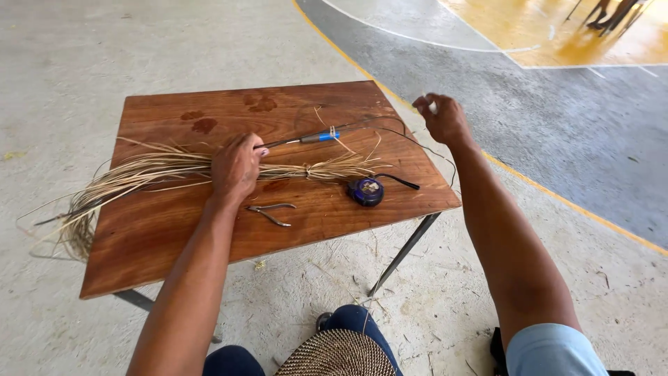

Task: The recorder is weaving a flat oval basket-like object using long fibers, measuring it with a tape measure, and refining the edges with pliers.

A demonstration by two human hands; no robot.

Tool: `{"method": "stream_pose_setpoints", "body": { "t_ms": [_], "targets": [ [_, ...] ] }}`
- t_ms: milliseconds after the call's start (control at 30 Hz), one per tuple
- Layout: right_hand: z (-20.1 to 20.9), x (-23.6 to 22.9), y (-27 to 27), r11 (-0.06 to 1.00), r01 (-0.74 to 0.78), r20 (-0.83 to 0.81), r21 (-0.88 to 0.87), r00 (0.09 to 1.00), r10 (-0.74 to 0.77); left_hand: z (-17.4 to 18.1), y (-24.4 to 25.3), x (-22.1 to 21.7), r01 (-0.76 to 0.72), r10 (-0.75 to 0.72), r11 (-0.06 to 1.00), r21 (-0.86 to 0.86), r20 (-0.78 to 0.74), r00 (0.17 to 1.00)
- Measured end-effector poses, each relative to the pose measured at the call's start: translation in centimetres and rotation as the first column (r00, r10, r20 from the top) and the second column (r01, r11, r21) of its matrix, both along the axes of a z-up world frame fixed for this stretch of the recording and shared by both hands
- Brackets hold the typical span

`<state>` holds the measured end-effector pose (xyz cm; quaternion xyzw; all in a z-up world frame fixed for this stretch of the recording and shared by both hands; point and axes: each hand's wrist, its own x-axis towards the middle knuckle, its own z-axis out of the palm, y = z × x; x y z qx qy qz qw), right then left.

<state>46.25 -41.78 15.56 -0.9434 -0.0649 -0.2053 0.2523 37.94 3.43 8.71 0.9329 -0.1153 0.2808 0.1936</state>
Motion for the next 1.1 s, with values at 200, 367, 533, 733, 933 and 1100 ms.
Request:
{"method": "stream_pose_setpoints", "body": {
  "t_ms": [200, 367, 533, 733, 933, 1100],
  "targets": [
    [2.0, -2.7, 0.4, 1.000, -0.001, -0.368, 0.024, 0.930, 0.010, 0.4, -0.1, -0.4, 0.025, -0.009, 0.993, -0.115, 0.132, 0.991],
    [1.5, -3.0, -3.0, 0.988, 0.001, -0.324, 0.153, 0.945, 0.050, 0.7, -0.2, -0.3, -0.039, 0.035, 0.976, -0.213, -0.020, 0.999],
    [4.9, -7.1, -0.5, 0.944, -0.050, -0.325, 0.325, 0.932, 0.161, 0.8, 0.0, -0.5, -0.048, 0.058, 0.980, -0.192, 0.048, 0.997],
    [6.7, -6.9, 0.4, 0.790, -0.134, -0.202, 0.599, 0.929, 0.311, 1.1, 0.0, -1.0, -0.037, 0.052, 0.977, -0.208, 0.069, 0.996],
    [2.3, -4.0, -1.9, 0.953, 0.006, -0.258, 0.304, 0.963, 0.076, 1.2, 0.3, -0.8, -0.060, 0.070, 0.964, -0.257, 0.029, 0.997],
    [1.3, -5.3, 0.2, 0.998, -0.022, -0.289, 0.063, 0.957, 0.039, 1.5, 0.2, -1.2, -0.025, 0.023, 0.937, -0.348, -0.010, 1.000]
  ]
}}
